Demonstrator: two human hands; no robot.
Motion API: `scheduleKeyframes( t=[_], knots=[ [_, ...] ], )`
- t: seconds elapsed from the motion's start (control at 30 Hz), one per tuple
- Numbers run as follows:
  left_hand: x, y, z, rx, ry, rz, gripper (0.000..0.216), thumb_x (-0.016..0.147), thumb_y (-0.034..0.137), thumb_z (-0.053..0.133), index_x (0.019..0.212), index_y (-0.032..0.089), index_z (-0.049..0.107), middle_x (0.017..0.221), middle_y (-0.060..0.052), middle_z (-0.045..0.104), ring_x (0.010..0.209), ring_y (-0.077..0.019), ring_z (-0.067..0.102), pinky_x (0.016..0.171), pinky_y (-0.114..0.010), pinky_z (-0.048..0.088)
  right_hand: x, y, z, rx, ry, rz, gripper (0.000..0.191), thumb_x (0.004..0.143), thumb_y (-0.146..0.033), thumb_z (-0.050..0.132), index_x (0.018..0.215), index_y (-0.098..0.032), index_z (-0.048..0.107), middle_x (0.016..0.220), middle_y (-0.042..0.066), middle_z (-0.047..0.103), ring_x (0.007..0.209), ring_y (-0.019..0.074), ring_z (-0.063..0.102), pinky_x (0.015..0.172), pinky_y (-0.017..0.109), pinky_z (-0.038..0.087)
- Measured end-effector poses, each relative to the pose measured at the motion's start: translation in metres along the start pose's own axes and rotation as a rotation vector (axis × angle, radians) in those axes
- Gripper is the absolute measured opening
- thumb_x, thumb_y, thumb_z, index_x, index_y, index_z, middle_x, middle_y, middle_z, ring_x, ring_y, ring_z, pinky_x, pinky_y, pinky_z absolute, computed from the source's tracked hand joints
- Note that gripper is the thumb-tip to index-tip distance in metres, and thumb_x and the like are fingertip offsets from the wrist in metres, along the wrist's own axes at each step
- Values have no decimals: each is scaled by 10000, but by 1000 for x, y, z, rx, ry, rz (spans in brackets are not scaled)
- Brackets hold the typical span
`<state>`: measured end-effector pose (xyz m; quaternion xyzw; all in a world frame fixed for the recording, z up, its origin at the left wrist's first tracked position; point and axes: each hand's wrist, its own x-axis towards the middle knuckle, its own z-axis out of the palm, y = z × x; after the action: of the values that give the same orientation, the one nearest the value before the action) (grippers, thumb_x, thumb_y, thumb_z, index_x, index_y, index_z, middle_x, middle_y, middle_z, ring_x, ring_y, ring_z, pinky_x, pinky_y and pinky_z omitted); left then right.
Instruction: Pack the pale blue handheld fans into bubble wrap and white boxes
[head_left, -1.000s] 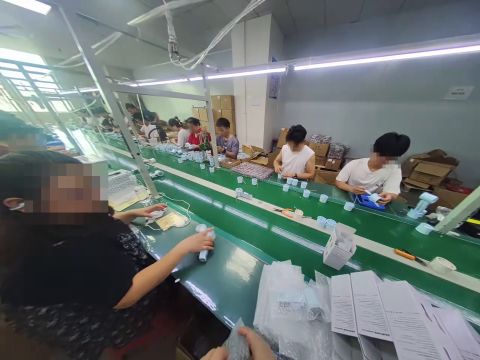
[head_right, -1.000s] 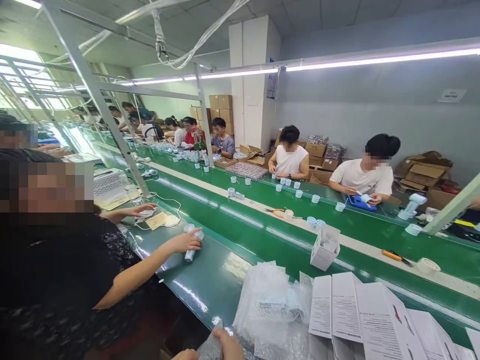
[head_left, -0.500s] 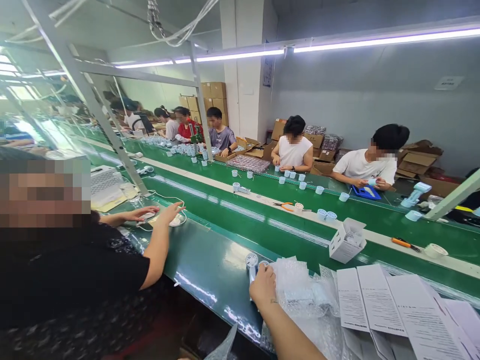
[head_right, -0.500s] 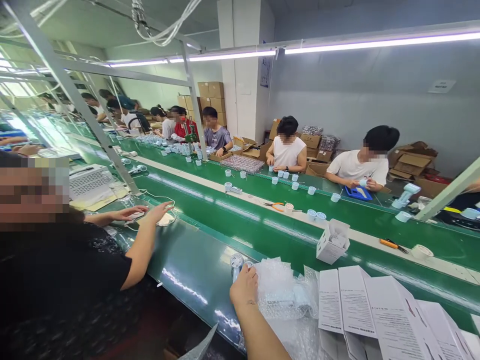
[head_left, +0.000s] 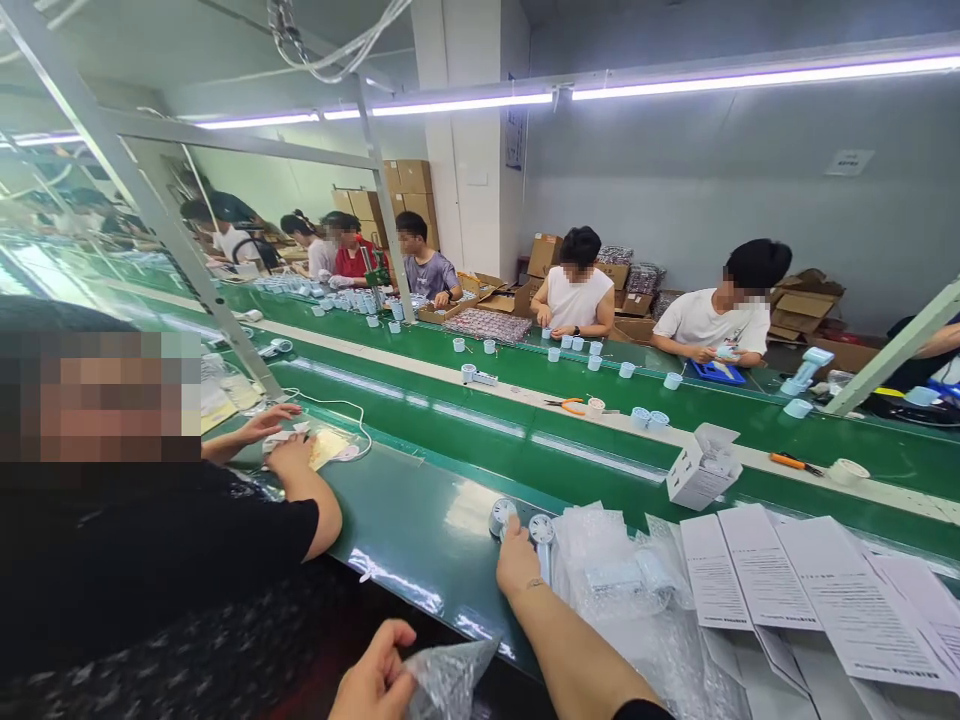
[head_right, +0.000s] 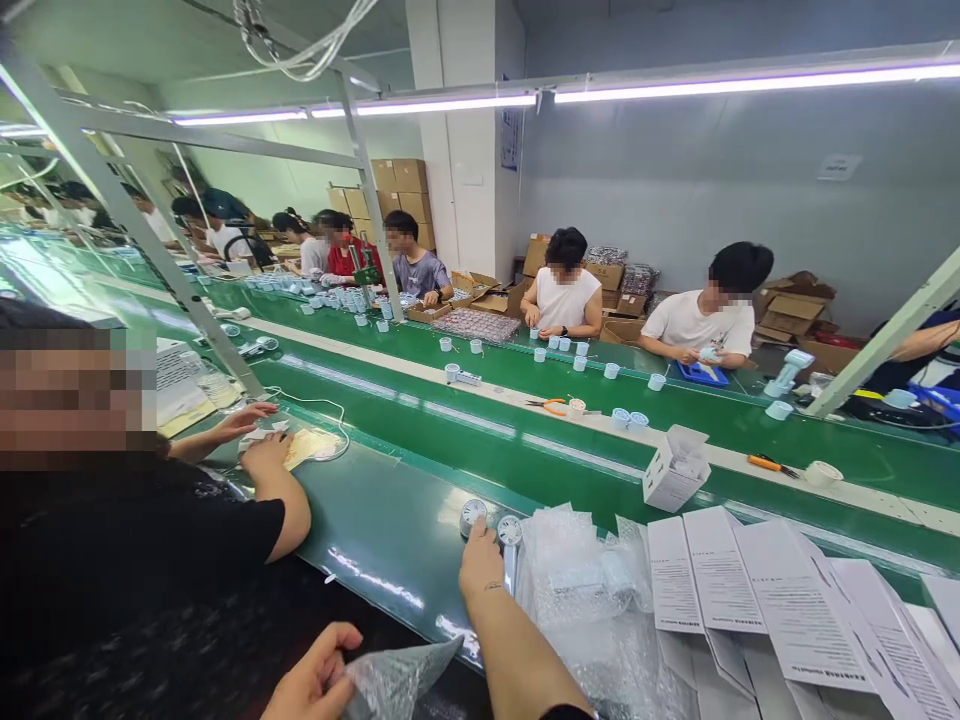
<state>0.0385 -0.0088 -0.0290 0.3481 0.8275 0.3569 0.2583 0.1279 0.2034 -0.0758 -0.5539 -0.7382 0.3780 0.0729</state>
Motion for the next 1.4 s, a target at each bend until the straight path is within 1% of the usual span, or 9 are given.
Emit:
scheduleKeyframes(
  t=[0.13, 0.3, 0.37, 0.47, 0.63, 0.83, 0.97, 1.27, 1.4],
  knots=[
    [38, 18, -16, 108, 24, -8, 99, 653, 311, 444, 596, 231, 450, 475, 87, 297, 507, -135, 368, 523, -244, 252, -33, 11, -36, 266, -103, -85, 440, 785, -182, 517, 1217, -154, 442, 1082, 128, 619, 939, 236, 642, 836, 375, 501],
    [69, 46, 6, 58, -74, 39, 86, 613, 256, 490, 542, 212, 472, 509, 58, 445, 556, -142, 455, 542, -243, 304, -117, 34, -71, 1061, -613, -99, 402, 738, -358, 662, 1058, -180, 496, 868, 42, 638, 689, 160, 628, 594, 294, 524],
    [72, 56, 17, 29, -168, 58, 89, 618, 265, 508, 556, 201, 502, 516, 58, 470, 539, -135, 472, 526, -236, 328, -142, 42, -70, 1177, -725, -27, 409, 722, -413, 718, 976, -166, 515, 769, 22, 625, 616, 131, 598, 537, 258, 499],
    [68, 70, 24, 25, -302, 97, 131, 647, 294, 518, 614, 178, 567, 529, 54, 502, 514, -125, 471, 512, -233, 340, -159, 55, -58, 1174, -668, 39, 462, 687, -425, 758, 985, -172, 512, 748, -19, 581, 533, 89, 529, 492, 249, 484],
    [60, 94, 24, 143, -416, 202, 157, 652, 261, 542, 694, 164, 657, 481, 69, 458, 494, -125, 430, 512, -242, 281, -171, 66, -60, 1015, -418, 140, 781, 622, -413, 776, 1274, -221, 391, 750, -67, 488, 528, 78, 473, 472, 230, 409],
    [47, 116, 44, 241, -460, 300, 218, 660, 368, 632, 769, 194, 704, 520, 68, 468, 550, -137, 443, 545, -244, 283, -186, 61, -83, 1071, -556, 22, 1044, 534, -282, 818, 1392, -134, 242, 730, -69, 535, 577, 79, 481, 547, 225, 349],
    [42, 124, 50, 237, -516, 320, 251, 675, 417, 615, 683, 181, 702, 466, 73, 409, 503, -123, 399, 507, -241, 269, -182, 76, -87, 1084, -545, 66, 1046, 529, -317, 809, 1386, -128, 239, 689, -76, 524, 544, 86, 470, 513, 224, 321],
    [19, 148, 63, 177, -527, 476, 407, 806, 472, 452, 679, 166, 688, 612, 12, 578, 645, -148, 501, 609, -234, 365, -180, 114, -109, 1091, -520, 75, 884, 620, -361, 695, 1408, -188, 334, 770, -20, 576, 513, 110, 491, 477, 269, 417],
    [8, 158, 72, 105, -616, 497, 370, 814, 455, 486, 744, 176, 719, 636, 11, 589, 642, -146, 496, 610, -233, 358, -179, 128, -114, 1116, -514, 85, 1027, 632, -356, 696, 1491, -206, 153, 825, -2, 599, 544, 127, 518, 490, 274, 428]
  ],
)
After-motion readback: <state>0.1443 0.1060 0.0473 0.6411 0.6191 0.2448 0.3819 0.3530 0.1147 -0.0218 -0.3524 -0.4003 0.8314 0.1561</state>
